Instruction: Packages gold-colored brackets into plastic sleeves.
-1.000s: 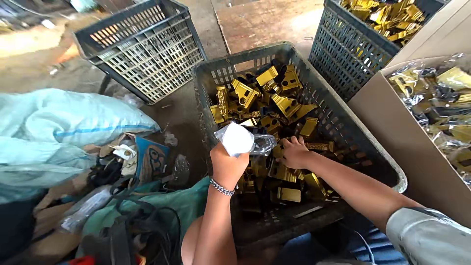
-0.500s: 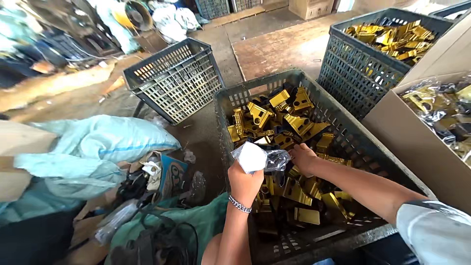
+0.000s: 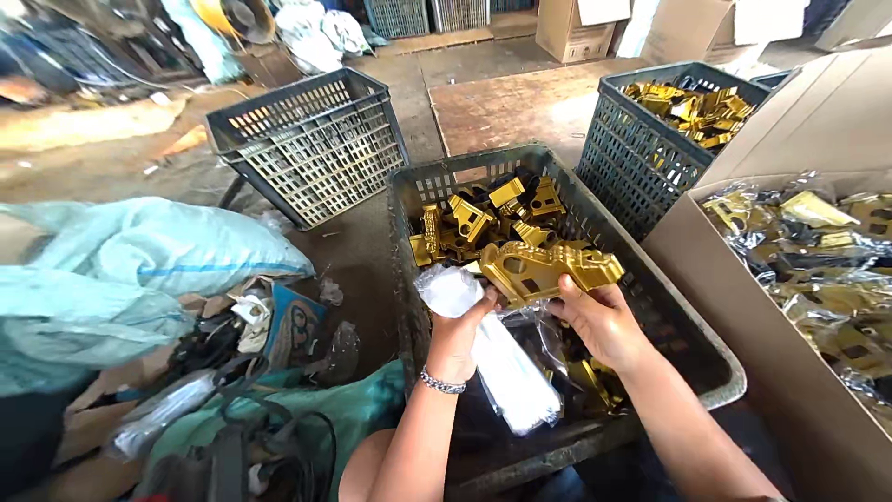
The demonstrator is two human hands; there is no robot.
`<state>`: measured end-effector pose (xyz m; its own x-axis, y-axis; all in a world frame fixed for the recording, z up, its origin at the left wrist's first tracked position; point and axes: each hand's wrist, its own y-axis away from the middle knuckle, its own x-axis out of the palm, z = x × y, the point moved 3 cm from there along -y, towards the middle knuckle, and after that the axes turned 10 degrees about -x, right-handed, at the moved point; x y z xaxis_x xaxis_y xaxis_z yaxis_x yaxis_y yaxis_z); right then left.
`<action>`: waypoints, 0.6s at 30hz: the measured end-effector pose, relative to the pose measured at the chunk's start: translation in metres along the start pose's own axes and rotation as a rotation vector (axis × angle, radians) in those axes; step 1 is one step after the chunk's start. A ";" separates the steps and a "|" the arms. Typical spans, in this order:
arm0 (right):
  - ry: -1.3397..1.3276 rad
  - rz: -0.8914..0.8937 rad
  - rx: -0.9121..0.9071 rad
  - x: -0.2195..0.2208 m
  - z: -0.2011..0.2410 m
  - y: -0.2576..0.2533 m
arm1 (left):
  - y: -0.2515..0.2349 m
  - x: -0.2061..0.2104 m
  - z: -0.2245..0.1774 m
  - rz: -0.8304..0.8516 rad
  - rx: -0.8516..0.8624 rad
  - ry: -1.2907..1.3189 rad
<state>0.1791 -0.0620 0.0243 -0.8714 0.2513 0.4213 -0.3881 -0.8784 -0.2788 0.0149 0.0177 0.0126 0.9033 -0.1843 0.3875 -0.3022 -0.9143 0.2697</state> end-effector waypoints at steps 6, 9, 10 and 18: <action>0.266 0.057 -0.299 0.004 -0.013 0.001 | 0.000 -0.001 -0.003 -0.005 -0.127 0.110; 0.589 0.331 -0.554 -0.001 -0.012 0.005 | -0.006 -0.012 -0.011 -0.075 -0.095 0.151; 0.660 0.401 -0.577 -0.004 -0.011 0.008 | -0.007 -0.016 -0.016 -0.093 -0.059 0.104; 0.790 0.270 0.070 -0.017 -0.026 0.000 | 0.012 0.009 0.015 0.100 0.108 -0.313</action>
<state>0.1859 -0.0554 -0.0049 -0.8958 0.2164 -0.3883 -0.1387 -0.9660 -0.2184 0.0239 -0.0003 0.0060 0.9253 -0.3618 0.1133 -0.3755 -0.9157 0.1428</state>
